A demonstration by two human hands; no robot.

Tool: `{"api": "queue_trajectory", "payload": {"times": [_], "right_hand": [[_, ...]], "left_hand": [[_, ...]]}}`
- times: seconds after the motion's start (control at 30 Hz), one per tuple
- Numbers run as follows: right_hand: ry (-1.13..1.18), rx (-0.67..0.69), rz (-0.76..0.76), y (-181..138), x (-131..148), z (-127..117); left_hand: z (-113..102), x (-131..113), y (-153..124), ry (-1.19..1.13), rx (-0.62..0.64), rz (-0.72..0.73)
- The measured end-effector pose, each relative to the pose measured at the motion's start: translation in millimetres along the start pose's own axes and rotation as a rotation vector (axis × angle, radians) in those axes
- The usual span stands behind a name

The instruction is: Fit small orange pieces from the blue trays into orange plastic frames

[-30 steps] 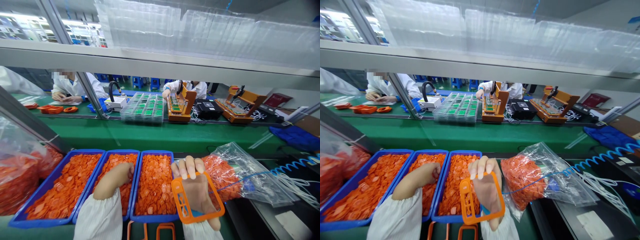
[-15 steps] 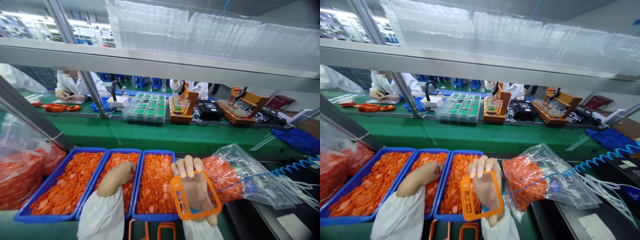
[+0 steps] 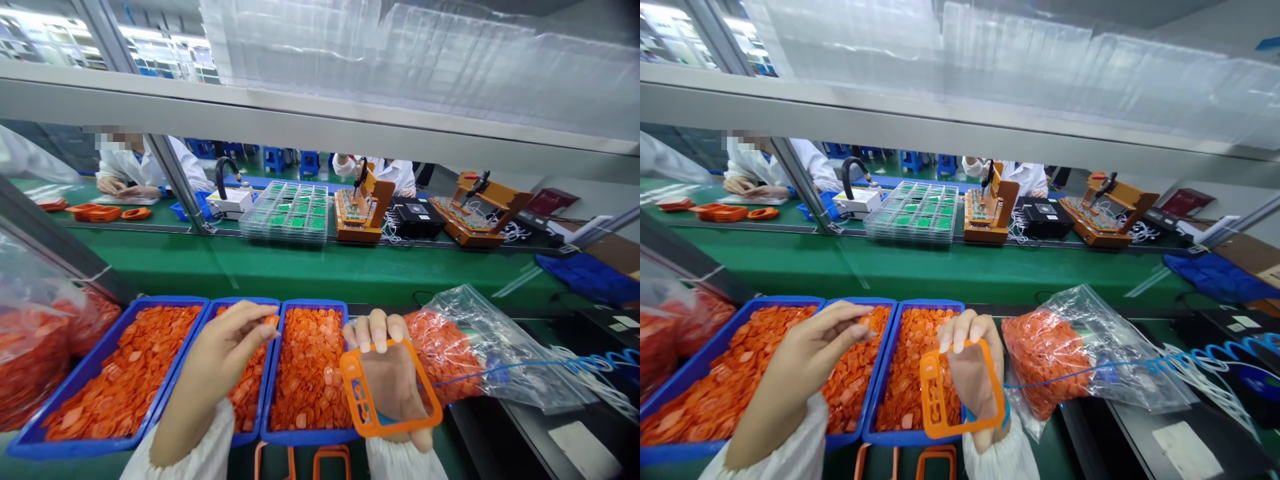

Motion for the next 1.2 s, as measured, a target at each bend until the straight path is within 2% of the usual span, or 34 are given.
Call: {"api": "queue_trajectory", "payload": {"times": [0.1,0.2,0.43,0.57,0.63,0.8,0.93,1.07,1.2], "right_hand": [[-0.038,0.023,0.018,-1,-7,-1],[-0.061,0.064,0.005,-2,-12,-1],[-0.143,0.077,0.003,2,-9,5],[-0.203,-0.011,0.017,1,-8,1],[-0.213,-0.016,0.035,-1,-9,-1],[-0.252,0.112,0.042,-4,-8,1],[-0.280,0.179,0.025,-4,-7,2],[-0.286,0.246,-0.006,1,-4,16],[-0.262,0.309,0.017,4,-5,30]], "left_hand": [[7,-28,-10,-0.112,0.040,0.075],[11,-42,-14,-0.205,0.072,0.115],[20,-42,-17,-0.316,0.110,0.108],[34,-39,-21,-0.476,0.118,0.063],[43,-48,-22,-0.478,0.157,0.121],[67,-69,-25,-0.428,0.293,0.263],[73,-69,-27,-0.376,0.301,0.279],[73,-66,-25,-0.413,0.318,0.277],[81,-54,-25,-0.491,0.392,0.165]]}}
Point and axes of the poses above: each hand's wrist, its own y-axis towards the middle knuckle, its own z-axis out of the palm, x = y × z, the point moved 10 cm from there along y, towards the middle knuckle, and after that the axes turned 2 degrees about x, right-handed, at the moved point
